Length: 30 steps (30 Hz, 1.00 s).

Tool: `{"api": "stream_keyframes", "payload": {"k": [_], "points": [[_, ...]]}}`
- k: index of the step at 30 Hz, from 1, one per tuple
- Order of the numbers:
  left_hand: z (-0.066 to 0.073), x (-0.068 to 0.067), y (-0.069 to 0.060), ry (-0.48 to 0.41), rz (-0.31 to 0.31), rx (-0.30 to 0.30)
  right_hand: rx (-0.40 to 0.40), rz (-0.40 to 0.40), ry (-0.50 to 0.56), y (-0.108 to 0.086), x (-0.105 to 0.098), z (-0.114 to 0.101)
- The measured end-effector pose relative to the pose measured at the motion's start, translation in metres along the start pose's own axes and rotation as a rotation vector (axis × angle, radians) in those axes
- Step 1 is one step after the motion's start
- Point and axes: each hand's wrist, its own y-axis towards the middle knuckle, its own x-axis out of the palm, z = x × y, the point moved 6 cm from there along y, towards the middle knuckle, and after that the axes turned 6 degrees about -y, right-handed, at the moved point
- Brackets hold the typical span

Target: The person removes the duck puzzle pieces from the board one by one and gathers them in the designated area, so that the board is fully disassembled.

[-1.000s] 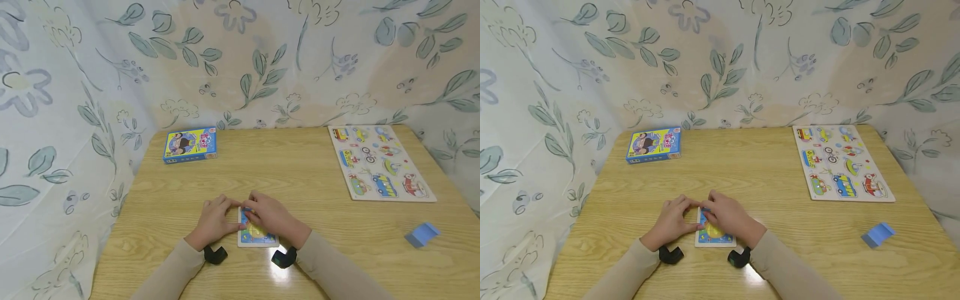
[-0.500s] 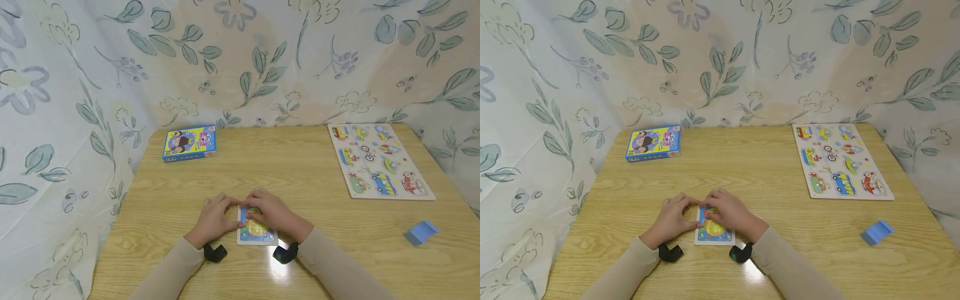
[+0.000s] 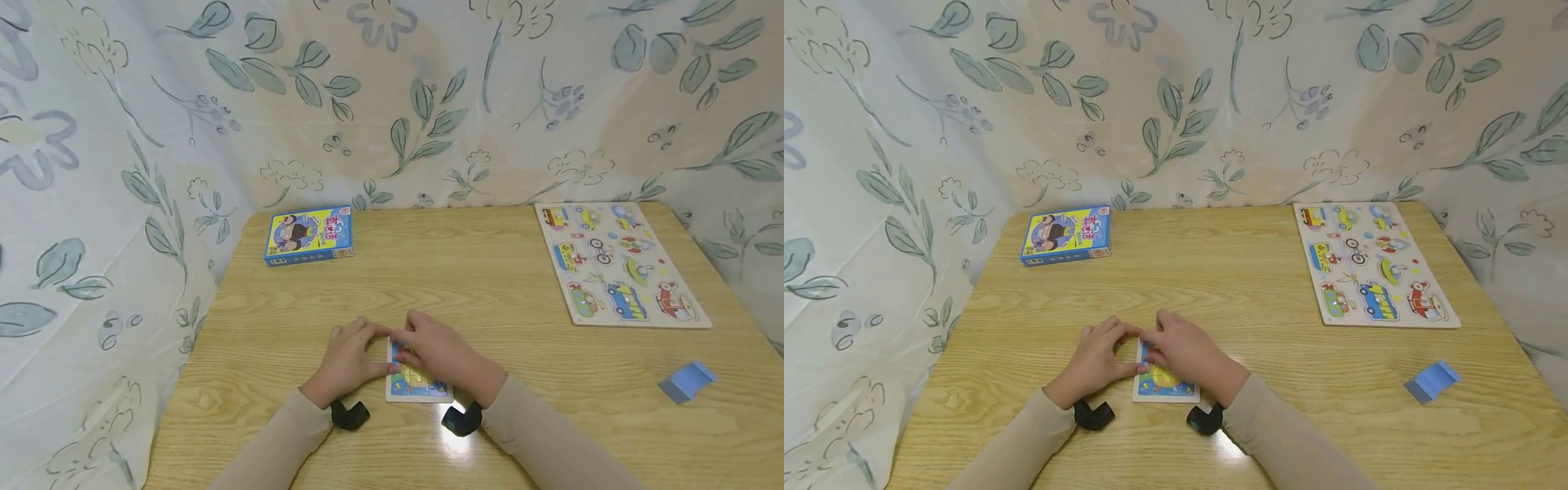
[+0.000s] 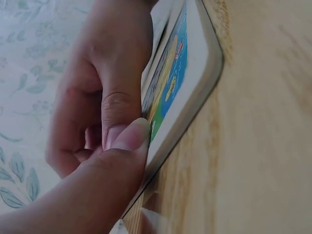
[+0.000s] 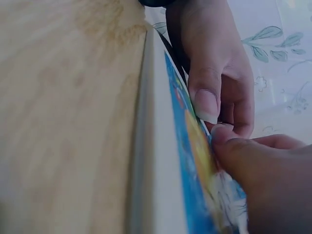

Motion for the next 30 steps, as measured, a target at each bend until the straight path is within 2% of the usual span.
{"api": "stream_keyframes", "payload": {"k": [5,12,15,19,23,30], "points": [[-0.001,0.001,0.001,0.007,-0.002,0.005,0.052,0.0,0.037,0.0,0.003,0.005],[-0.001,0.001,0.0,-0.012,-0.002,-0.004,0.086,0.005,0.187,-0.001,-0.001,0.011],[0.0,0.001,0.0,-0.008,-0.004,0.0,0.063,-0.001,0.158,-0.002,-0.002,0.011],[0.0,0.001,0.002,-0.001,0.001,0.008,0.017,-0.018,0.044,-0.002,-0.002,0.008],[-0.001,0.001,0.002,0.0,-0.009,-0.005,0.008,-0.04,-0.024,-0.001,0.001,0.005],[-0.001,0.002,0.002,0.003,-0.015,-0.016,0.039,-0.032,-0.025,-0.001,0.005,0.005]]}}
